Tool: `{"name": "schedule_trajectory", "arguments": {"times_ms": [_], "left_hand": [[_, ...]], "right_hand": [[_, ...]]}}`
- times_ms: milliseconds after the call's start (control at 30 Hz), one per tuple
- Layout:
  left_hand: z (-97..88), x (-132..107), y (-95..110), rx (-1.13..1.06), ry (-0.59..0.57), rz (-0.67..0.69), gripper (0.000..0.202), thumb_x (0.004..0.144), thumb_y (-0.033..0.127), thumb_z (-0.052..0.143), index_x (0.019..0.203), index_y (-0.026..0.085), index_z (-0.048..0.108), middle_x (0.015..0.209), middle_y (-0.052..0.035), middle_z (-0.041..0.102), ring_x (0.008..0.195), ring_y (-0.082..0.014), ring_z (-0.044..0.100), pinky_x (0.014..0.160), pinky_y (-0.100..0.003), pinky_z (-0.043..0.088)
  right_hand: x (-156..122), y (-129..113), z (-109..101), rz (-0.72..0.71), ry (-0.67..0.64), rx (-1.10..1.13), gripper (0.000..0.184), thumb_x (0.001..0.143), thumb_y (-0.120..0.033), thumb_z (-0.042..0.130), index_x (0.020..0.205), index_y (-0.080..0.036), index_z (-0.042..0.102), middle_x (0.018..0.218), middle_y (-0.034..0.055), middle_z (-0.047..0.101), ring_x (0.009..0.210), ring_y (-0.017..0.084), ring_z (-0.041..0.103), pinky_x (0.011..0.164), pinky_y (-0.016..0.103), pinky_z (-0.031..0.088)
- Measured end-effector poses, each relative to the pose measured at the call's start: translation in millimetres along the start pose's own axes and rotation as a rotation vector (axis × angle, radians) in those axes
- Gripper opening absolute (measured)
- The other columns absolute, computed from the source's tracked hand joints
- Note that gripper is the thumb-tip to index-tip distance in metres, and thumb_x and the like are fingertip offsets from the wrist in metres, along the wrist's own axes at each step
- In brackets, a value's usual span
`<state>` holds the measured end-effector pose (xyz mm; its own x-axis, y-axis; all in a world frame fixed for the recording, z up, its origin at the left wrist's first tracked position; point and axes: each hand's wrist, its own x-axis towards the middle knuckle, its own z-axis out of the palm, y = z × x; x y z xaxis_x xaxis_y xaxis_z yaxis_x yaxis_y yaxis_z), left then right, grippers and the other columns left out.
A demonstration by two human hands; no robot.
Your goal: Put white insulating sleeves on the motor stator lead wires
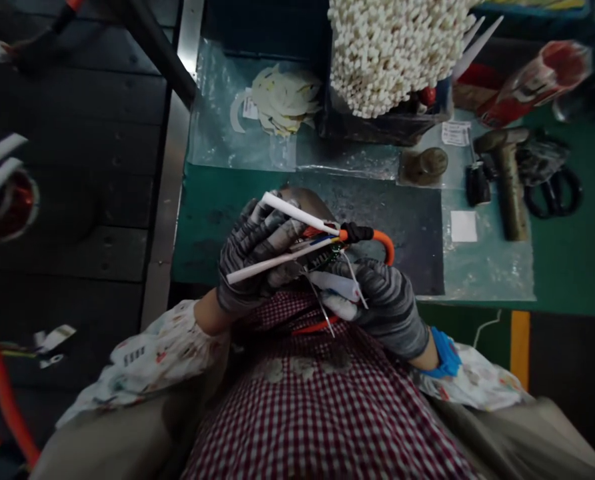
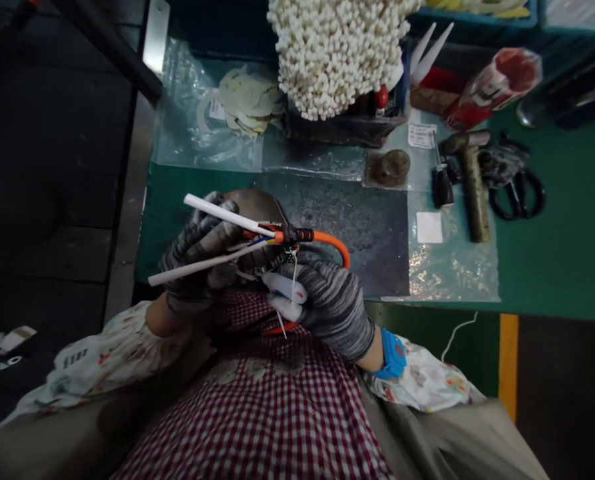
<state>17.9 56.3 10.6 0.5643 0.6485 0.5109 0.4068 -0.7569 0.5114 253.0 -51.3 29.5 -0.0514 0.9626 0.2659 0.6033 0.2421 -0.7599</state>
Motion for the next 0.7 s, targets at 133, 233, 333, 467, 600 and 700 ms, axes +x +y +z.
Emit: {"name": "schedule_trajectory", "arguments": {"times_ms": [133, 233, 333, 467, 600, 700], "left_hand": [[0.2, 1, 3, -0.01, 0.01, -0.02, 0.056, 0.117, 0.054, 0.037, 0.172, 0.042, 0.042, 0.159, -0.0043, 0.067, 0.156, -0.0339, 0.057, 0.135, -0.058, 0.043], [0.0, 0, 3, -0.012, 0.009, -0.02, 0.055, 0.117, 0.051, 0.04, 0.171, 0.043, 0.041, 0.161, -0.0037, 0.065, 0.157, -0.0326, 0.056, 0.135, -0.056, 0.042], [0.8, 4, 4, -0.004, 0.019, -0.001, 0.053, 0.117, 0.05, 0.043, 0.169, 0.04, 0.046, 0.159, -0.0052, 0.067, 0.156, -0.0309, 0.057, 0.135, -0.054, 0.043], [2.1, 27, 10, 0.072, -0.034, 0.013, 0.048, 0.117, 0.047, 0.044, 0.161, 0.031, 0.056, 0.154, -0.0083, 0.07, 0.154, -0.03, 0.059, 0.131, -0.05, 0.048], [4.6, 62, 18, 0.141, -0.166, 0.011, 0.048, 0.117, 0.048, 0.04, 0.155, 0.027, 0.062, 0.155, -0.0078, 0.07, 0.151, -0.0304, 0.062, 0.127, -0.049, 0.052], [8.7, 84, 23, 0.156, -0.208, 0.007, 0.05, 0.118, 0.046, 0.037, 0.152, 0.023, 0.066, 0.15, -0.0088, 0.074, 0.146, -0.0317, 0.066, 0.122, -0.048, 0.056]], "right_hand": [[6, 0, 1, 0.03, -0.032, -0.067, 0.025, 0.096, -0.035, 0.082, 0.12, -0.032, 0.085, 0.111, 0.0024, 0.089, 0.099, 0.026, 0.086, 0.089, 0.037, 0.072], [5, 2, 0, -0.007, 0.016, -0.117, 0.019, 0.098, -0.034, 0.077, 0.114, -0.036, 0.085, 0.102, -0.0003, 0.088, 0.093, 0.024, 0.084, 0.09, 0.036, 0.071], [2, 3, -5, -0.037, 0.029, -0.178, 0.016, 0.101, -0.034, 0.074, 0.111, -0.035, 0.086, 0.098, -0.0009, 0.086, 0.082, 0.02, 0.08, 0.083, 0.031, 0.068], [4, 5, -20, -0.038, 0.089, -0.383, 0.02, 0.103, -0.042, 0.072, 0.101, -0.027, 0.087, 0.071, 0.0015, 0.076, 0.058, 0.018, 0.066, 0.056, 0.032, 0.05], [12, 5, -36, 0.019, 0.051, -0.466, 0.03, 0.104, -0.048, 0.07, 0.098, -0.024, 0.086, 0.071, 0.0053, 0.077, 0.057, 0.02, 0.065, 0.053, 0.034, 0.042], [17, 4, -43, 0.052, -0.031, -0.517, 0.036, 0.106, -0.052, 0.065, 0.099, -0.023, 0.086, 0.071, 0.0061, 0.076, 0.059, 0.022, 0.067, 0.053, 0.036, 0.041]]}}
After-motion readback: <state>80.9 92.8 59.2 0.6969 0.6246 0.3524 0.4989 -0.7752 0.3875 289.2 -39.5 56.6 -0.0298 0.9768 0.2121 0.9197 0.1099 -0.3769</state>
